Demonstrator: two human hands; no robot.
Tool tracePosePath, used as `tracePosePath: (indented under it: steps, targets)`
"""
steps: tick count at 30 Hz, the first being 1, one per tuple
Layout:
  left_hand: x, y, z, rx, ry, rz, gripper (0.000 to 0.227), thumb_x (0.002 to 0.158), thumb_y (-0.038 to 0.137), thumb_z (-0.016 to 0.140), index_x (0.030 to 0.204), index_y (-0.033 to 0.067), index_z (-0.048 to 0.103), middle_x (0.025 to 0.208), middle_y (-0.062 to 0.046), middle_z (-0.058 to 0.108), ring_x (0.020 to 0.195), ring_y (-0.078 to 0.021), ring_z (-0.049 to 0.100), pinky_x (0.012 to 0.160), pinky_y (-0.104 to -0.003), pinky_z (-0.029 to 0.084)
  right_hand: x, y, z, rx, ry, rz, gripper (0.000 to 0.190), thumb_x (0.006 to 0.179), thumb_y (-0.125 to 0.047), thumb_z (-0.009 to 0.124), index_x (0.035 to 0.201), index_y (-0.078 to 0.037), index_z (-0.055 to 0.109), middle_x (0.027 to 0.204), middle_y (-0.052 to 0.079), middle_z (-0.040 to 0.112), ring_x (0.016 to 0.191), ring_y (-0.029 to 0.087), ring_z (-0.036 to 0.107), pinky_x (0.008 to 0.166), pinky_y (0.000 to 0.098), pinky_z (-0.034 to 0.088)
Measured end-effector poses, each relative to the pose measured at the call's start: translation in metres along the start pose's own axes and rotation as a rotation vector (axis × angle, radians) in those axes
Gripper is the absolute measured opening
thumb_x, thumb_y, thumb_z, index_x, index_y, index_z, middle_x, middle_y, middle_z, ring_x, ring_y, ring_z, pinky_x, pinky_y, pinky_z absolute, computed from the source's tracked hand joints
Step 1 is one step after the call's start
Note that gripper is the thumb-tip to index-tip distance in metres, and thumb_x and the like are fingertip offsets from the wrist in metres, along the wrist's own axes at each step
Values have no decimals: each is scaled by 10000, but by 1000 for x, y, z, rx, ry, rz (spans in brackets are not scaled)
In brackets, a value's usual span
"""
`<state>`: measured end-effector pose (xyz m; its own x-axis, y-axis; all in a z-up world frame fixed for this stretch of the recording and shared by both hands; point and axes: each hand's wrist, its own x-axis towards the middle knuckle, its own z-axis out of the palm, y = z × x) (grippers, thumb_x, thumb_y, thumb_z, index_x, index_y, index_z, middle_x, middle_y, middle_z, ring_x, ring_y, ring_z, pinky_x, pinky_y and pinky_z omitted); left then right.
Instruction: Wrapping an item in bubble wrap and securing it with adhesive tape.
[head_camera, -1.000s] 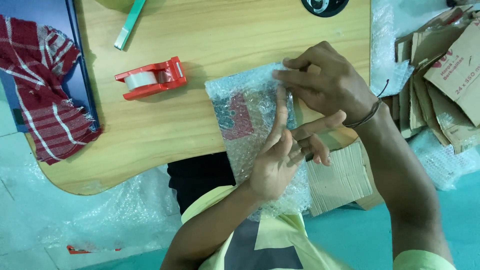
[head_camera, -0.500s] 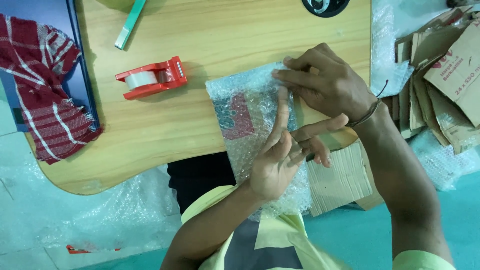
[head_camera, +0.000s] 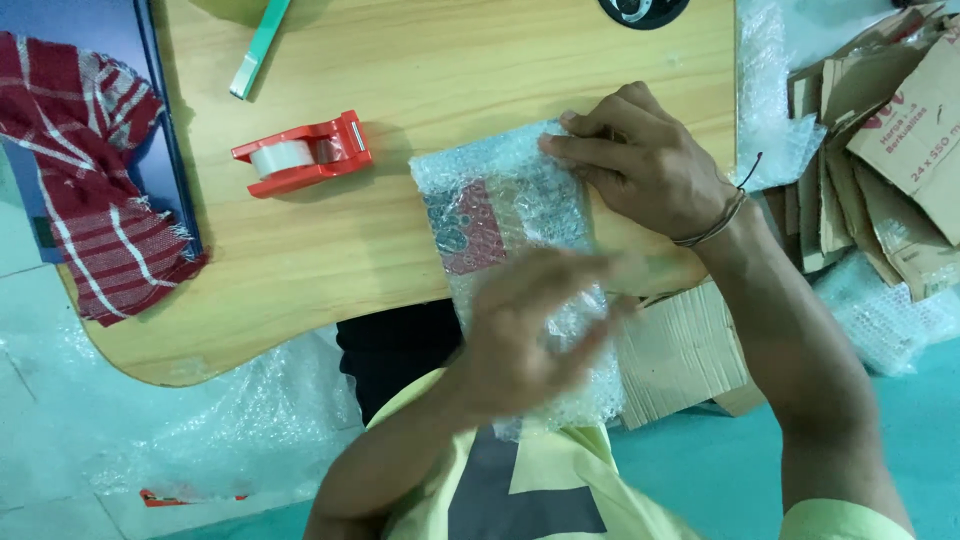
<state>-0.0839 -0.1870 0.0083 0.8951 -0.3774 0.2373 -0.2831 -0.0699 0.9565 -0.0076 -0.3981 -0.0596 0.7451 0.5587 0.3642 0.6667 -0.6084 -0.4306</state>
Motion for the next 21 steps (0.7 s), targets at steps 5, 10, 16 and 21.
tracePosePath:
  steps: [5,10,16,21]
  targets:
    - [45,-37,-28,706,-47,175,310,929,144,755,1191,-11,696,1119,-118,606,935,-264,530,868,-437,441,3,-3,-4,33,-19,20,297,872,65,861,1152,-28,829,1071,91,650,926,221,565,823,316,534]
    - [50,-47,-22,797,-107,210,254,821,78,812,1047,-17,747,1176,-117,587,990,-295,483,932,-466,394,2,-4,-7,56,-34,64,364,810,104,817,1151,-21,832,1091,81,647,980,243,566,891,333,538]
    - [49,-46,-16,883,-14,289,36,862,12,681,841,-15,693,990,-127,585,907,-281,434,845,-464,389,7,-3,-18,89,-170,135,389,895,57,767,1259,-77,779,1054,90,640,949,245,584,855,354,530]
    - [51,-46,-16,1126,-162,391,89,895,93,674,874,43,744,1035,-119,614,1019,-271,510,948,-454,398,10,-3,-25,-20,-223,33,463,925,56,721,1382,-7,684,1027,71,666,878,230,582,933,361,466]
